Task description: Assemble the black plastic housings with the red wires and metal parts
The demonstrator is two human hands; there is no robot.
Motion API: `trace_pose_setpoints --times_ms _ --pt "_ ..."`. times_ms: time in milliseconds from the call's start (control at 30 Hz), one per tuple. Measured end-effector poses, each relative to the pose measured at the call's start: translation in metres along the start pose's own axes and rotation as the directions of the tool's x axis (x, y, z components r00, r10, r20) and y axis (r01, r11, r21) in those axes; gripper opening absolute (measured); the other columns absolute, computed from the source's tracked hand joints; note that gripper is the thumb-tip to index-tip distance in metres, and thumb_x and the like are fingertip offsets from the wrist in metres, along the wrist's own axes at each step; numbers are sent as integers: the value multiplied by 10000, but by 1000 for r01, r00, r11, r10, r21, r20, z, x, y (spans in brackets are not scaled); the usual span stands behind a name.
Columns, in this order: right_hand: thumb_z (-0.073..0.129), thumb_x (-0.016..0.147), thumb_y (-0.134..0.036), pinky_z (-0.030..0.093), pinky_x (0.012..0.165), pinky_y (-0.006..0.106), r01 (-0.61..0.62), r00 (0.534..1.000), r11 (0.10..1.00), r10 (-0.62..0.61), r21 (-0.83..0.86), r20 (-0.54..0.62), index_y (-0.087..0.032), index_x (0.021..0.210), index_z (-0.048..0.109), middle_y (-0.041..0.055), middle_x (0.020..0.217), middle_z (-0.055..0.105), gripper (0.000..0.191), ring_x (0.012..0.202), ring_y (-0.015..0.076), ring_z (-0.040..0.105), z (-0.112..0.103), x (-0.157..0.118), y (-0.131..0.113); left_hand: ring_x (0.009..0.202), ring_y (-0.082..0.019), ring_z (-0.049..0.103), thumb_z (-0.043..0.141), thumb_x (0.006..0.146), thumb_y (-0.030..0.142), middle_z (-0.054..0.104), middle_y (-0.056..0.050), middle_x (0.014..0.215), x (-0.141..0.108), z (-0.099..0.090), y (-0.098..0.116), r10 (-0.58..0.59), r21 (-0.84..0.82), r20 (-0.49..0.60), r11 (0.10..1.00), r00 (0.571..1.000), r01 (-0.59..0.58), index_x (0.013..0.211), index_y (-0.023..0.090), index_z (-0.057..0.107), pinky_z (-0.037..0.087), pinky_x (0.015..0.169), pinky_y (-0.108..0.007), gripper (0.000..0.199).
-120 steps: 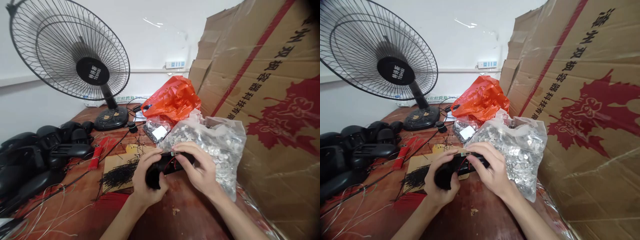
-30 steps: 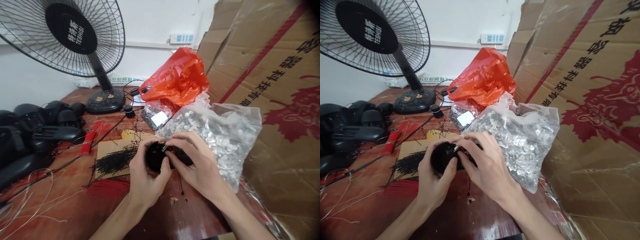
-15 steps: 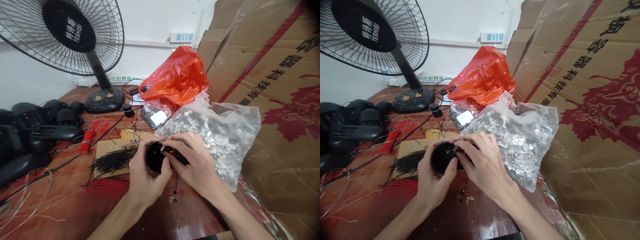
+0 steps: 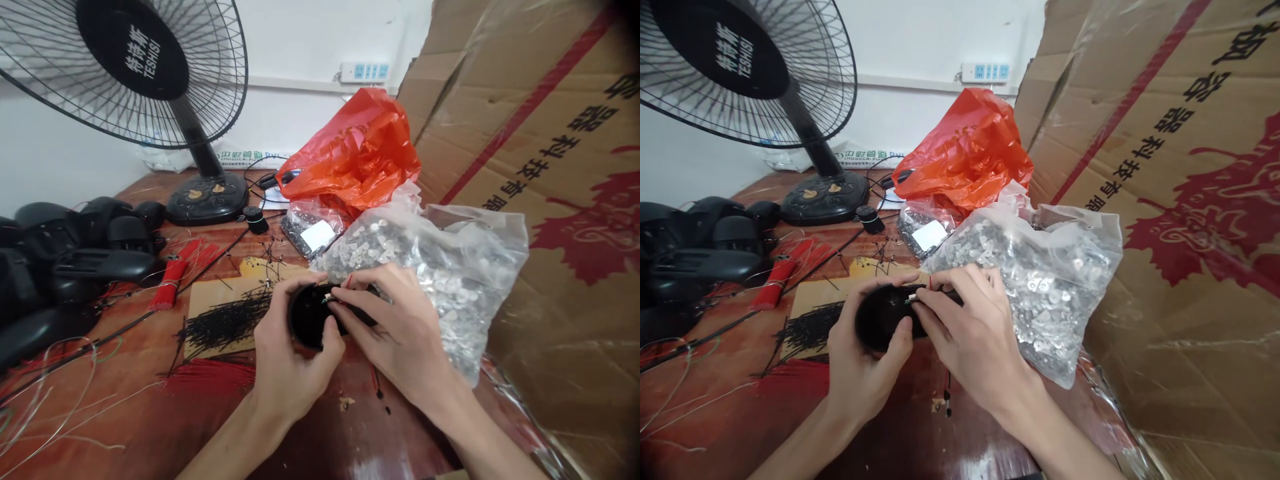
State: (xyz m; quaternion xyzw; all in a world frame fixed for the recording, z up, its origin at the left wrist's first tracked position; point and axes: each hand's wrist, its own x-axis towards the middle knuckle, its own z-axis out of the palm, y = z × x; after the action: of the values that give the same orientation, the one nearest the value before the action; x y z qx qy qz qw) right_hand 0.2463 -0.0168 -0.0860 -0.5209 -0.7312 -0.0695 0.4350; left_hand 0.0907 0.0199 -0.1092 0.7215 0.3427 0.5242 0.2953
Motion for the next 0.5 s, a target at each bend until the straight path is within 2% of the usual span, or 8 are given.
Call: trace_pose_setpoints --times_ms 233,500 --pt "676 892 -158 434 743 395 -77 997 997 76 -10 -32 -205 936 735 57 939 680 87 828 191 589 1 -2 -6 1120 -170 631 669 756 122 652 -50 1215 -3 2 2 29 31 -2 999 1000 -29 1194 200 532 489 997 -253 466" --pt "696 884 -151 426 742 375 -76 993 996 71 -52 -92 -210 926 746 26 953 729 89 792 155 636 0 -3 -10 1136 -159 636 680 739 115 654 -48 1226 -4 3 2 69 87 -9 994 998 -68 1213 197 519 484 1020 -229 506"
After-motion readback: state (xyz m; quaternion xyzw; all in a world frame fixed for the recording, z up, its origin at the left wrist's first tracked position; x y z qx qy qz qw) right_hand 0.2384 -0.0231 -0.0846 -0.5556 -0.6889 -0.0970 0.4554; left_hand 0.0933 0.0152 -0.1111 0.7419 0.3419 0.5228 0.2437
